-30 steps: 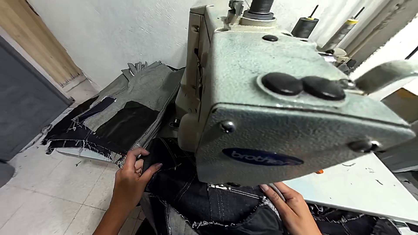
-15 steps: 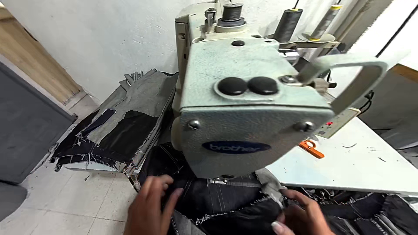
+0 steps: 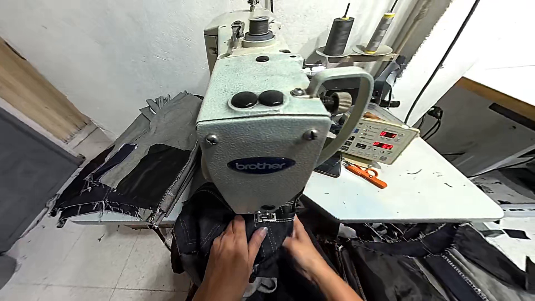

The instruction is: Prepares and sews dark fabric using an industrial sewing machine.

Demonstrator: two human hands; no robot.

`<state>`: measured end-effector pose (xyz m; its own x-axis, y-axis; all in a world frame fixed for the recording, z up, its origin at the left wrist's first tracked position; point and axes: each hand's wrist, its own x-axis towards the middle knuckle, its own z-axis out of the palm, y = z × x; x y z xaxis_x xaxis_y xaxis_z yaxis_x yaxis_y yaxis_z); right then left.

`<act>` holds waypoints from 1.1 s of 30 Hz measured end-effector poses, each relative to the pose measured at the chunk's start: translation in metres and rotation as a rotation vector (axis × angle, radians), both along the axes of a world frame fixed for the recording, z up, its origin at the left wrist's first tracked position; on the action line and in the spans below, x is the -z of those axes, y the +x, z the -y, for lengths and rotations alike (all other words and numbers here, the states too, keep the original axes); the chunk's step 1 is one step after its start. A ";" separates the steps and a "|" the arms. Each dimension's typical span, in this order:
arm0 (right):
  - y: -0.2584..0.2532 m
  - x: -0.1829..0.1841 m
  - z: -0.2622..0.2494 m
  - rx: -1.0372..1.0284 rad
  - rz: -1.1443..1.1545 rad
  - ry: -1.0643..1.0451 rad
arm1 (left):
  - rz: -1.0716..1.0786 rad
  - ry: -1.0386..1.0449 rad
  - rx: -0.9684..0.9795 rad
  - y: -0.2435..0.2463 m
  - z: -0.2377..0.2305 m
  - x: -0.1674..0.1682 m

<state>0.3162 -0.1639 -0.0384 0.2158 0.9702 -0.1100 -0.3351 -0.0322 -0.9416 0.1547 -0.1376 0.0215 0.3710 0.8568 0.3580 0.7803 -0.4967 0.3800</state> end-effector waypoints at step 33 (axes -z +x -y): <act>0.052 -0.029 -0.018 -0.090 0.398 0.210 | 0.271 0.016 -0.025 -0.135 -0.046 0.030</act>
<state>0.3683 -0.1462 -0.0096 0.1148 0.9795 0.1654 0.0497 0.1606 -0.9858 0.0193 -0.0916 -0.0087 0.2392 0.8580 0.4545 0.6632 -0.4863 0.5689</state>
